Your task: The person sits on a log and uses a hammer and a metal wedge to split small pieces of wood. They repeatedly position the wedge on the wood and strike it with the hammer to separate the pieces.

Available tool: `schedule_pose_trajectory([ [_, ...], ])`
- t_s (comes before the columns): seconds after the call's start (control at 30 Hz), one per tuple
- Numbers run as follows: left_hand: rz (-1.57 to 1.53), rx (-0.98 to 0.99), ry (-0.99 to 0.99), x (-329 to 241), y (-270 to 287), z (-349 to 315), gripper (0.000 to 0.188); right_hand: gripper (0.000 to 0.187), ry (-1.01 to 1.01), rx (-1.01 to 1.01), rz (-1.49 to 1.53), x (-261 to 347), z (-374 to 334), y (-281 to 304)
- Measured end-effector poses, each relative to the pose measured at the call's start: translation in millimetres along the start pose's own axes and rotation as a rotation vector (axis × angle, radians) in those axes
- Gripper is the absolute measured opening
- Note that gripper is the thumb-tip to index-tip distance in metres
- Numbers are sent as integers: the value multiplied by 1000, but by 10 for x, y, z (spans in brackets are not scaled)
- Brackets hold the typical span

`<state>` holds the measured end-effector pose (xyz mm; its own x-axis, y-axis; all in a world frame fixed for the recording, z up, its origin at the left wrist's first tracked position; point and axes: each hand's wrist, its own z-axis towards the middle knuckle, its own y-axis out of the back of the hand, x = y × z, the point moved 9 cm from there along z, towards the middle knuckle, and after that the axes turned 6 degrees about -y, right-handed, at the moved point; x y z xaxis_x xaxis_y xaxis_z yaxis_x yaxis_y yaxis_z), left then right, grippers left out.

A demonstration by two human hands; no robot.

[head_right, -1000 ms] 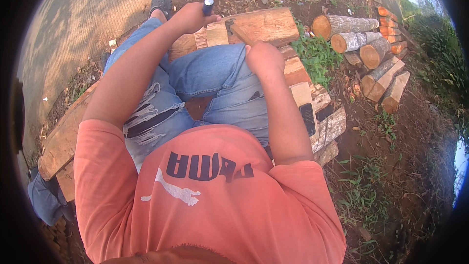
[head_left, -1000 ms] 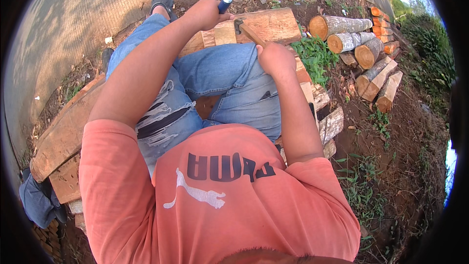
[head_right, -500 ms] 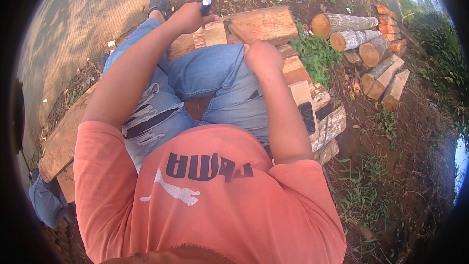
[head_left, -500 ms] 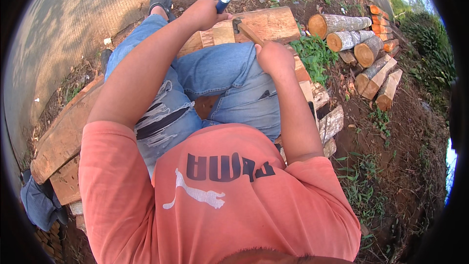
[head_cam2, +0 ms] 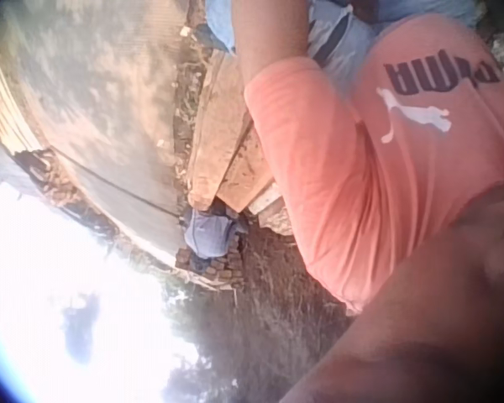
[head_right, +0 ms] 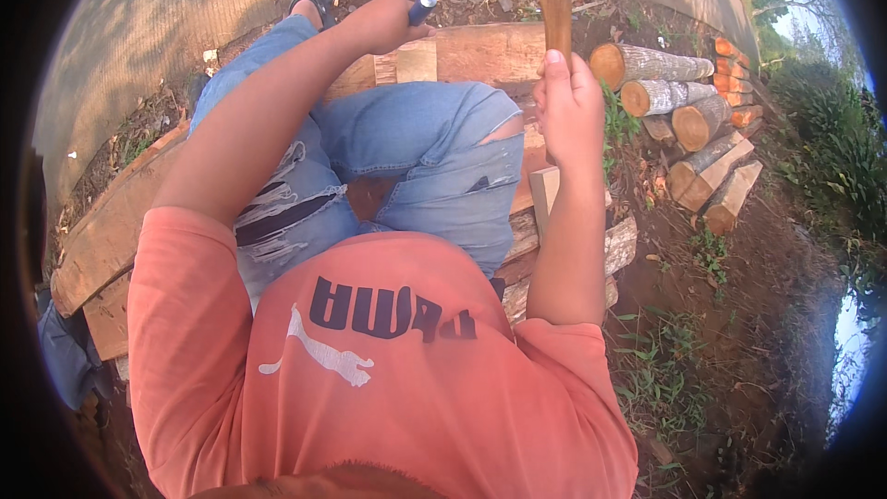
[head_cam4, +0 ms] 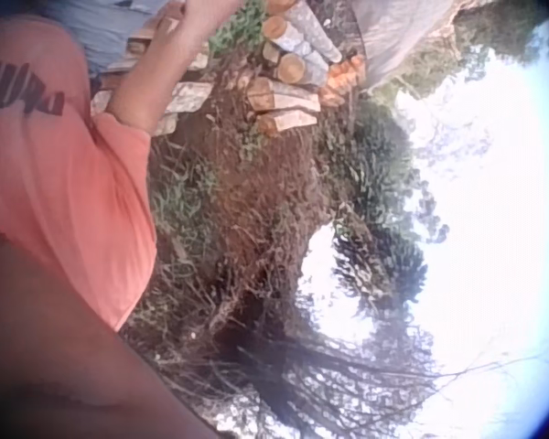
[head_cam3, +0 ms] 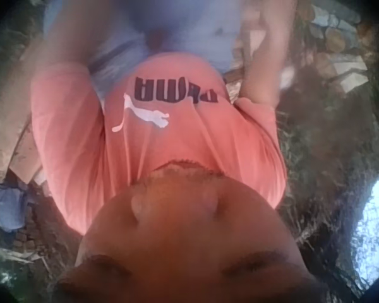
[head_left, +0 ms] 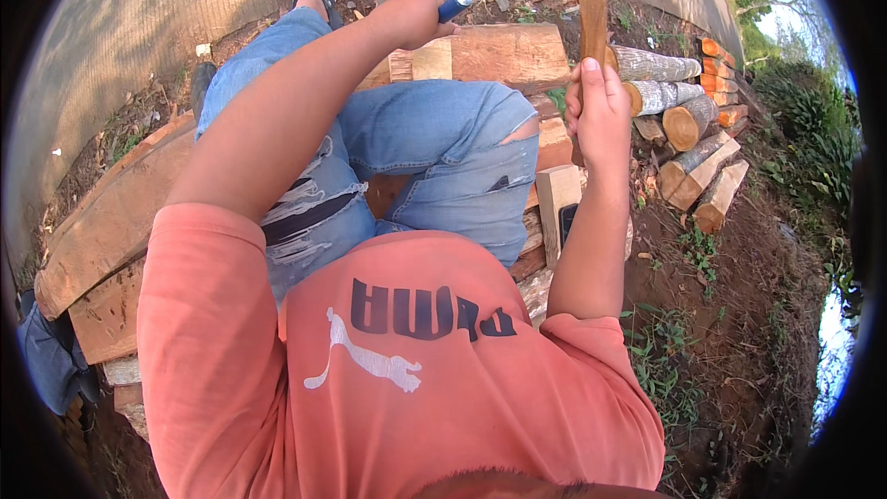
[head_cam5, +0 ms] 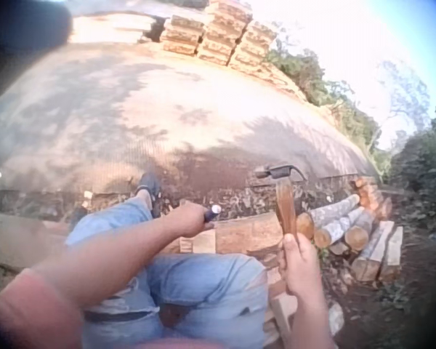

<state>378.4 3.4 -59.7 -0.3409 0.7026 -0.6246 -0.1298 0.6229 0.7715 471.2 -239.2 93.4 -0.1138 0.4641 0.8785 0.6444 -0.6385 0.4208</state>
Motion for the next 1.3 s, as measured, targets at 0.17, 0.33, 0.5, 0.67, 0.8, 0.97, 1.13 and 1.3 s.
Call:
schedule_pose_trajectory([
  [0.17,-40,-1,-21,-79,70,-21,52,41,355,-70,-236,64,-78,-118],
  [0.33,-3,-9,-36,-39,12,5,56,42,327,-130,-561,10,-71,-142],
  [0.5,14,25,-14,-29,15,-27,59,41,337,-118,-781,-5,-20,-101],
  [0.67,37,69,-20,-157,135,-70,58,39,252,-49,-453,-68,-90,-40],
  [0.8,-81,-92,-165,-228,298,-63,51,37,246,9,-338,-207,-90,-65],
  [0.97,-43,75,-191,-225,264,-118,45,39,246,-22,-260,-19,-164,-23],
  [1.13,-46,67,-181,-194,253,-154,39,37,336,-23,-644,172,-201,-229],
  [1.3,-87,149,-142,-246,185,-115,39,36,299,-68,-374,115,-245,-106],
])
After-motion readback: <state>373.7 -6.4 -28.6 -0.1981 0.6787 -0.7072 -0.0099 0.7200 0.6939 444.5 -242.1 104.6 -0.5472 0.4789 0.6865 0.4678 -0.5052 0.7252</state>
